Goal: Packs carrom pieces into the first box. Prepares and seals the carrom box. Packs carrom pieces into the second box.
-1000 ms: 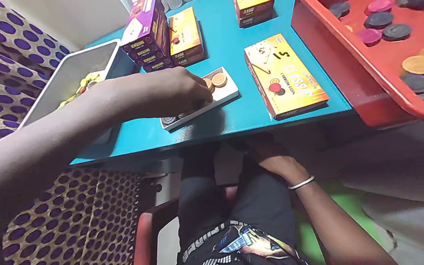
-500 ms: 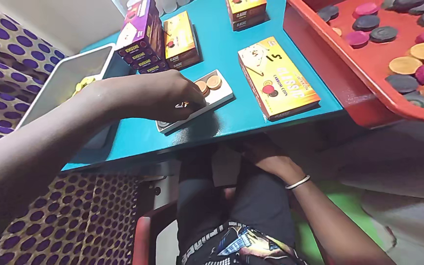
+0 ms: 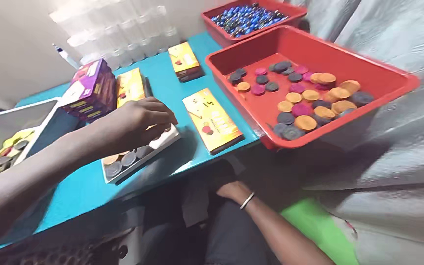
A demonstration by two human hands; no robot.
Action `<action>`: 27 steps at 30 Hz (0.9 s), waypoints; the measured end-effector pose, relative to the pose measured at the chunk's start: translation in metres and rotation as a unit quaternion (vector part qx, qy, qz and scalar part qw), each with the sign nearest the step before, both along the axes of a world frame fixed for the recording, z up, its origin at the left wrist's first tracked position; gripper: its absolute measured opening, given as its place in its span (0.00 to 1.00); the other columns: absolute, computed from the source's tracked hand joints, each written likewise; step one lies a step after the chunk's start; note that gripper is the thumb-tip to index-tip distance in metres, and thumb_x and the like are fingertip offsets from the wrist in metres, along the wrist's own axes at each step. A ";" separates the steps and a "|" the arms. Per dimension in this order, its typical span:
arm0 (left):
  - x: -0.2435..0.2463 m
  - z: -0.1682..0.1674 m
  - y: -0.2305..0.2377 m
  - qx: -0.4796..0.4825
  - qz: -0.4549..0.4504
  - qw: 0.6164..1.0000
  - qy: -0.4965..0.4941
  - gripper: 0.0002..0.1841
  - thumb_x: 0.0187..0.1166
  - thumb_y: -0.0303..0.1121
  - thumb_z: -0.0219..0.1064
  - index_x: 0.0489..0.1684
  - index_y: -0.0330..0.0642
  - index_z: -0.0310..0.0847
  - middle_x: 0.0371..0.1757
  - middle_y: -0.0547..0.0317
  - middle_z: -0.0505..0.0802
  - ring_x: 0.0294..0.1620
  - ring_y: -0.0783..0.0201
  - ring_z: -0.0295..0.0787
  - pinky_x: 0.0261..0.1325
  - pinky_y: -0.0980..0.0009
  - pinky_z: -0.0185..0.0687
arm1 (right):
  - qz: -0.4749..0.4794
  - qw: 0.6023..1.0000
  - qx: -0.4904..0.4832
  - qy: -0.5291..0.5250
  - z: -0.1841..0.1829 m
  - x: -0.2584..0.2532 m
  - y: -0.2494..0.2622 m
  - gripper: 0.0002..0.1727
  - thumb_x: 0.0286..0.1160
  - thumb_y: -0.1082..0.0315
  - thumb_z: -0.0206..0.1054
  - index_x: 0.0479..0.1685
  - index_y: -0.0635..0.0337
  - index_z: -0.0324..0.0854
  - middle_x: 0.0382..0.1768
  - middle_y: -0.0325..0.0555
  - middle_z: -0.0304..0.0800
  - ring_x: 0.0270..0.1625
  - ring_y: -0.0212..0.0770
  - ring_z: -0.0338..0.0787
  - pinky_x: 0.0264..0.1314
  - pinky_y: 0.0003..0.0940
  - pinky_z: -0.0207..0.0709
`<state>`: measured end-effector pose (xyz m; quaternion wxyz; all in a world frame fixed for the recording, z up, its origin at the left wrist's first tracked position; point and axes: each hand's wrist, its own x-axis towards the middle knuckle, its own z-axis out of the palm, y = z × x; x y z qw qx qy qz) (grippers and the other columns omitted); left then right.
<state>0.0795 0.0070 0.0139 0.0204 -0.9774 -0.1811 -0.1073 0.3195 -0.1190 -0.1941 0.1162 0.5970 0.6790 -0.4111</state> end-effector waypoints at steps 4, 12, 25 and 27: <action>0.076 0.011 0.025 0.022 -0.041 0.997 -0.065 0.14 0.83 0.26 0.59 0.58 0.36 0.89 0.62 0.47 0.93 0.63 0.54 0.91 0.67 0.61 0.83 | 0.017 0.998 -0.056 -0.011 0.031 -0.002 0.001 0.27 0.93 0.56 0.49 0.72 0.71 0.79 0.73 0.68 0.82 0.78 0.66 0.80 0.78 0.68 0.68; 0.201 0.005 0.141 0.012 0.039 0.996 0.083 0.15 0.82 0.47 0.64 0.32 0.50 0.90 0.29 0.59 0.90 0.33 0.57 0.90 0.35 0.49 0.84 | -0.009 0.998 0.011 0.067 0.027 0.008 -0.012 0.21 0.90 0.63 0.56 0.58 0.76 0.85 0.63 0.71 0.88 0.72 0.69 0.85 0.75 0.67 0.72; 0.255 0.018 0.129 -0.006 0.258 0.959 0.117 0.14 0.82 0.37 0.66 0.32 0.35 0.84 0.38 0.38 0.89 0.45 0.35 0.89 0.41 0.33 0.80 | -0.026 0.991 0.034 0.130 0.046 0.013 -0.011 0.23 0.90 0.59 0.58 0.69 0.72 0.81 0.68 0.70 0.85 0.74 0.68 0.83 0.76 0.66 0.71; 0.264 0.014 0.123 0.002 0.243 0.957 0.157 0.12 0.79 0.35 0.68 0.32 0.35 0.83 0.37 0.38 0.88 0.45 0.35 0.89 0.40 0.35 0.81 | -0.010 0.989 0.075 0.130 0.035 0.012 -0.011 0.22 0.88 0.60 0.60 0.66 0.70 0.83 0.66 0.69 0.87 0.72 0.67 0.85 0.74 0.66 0.73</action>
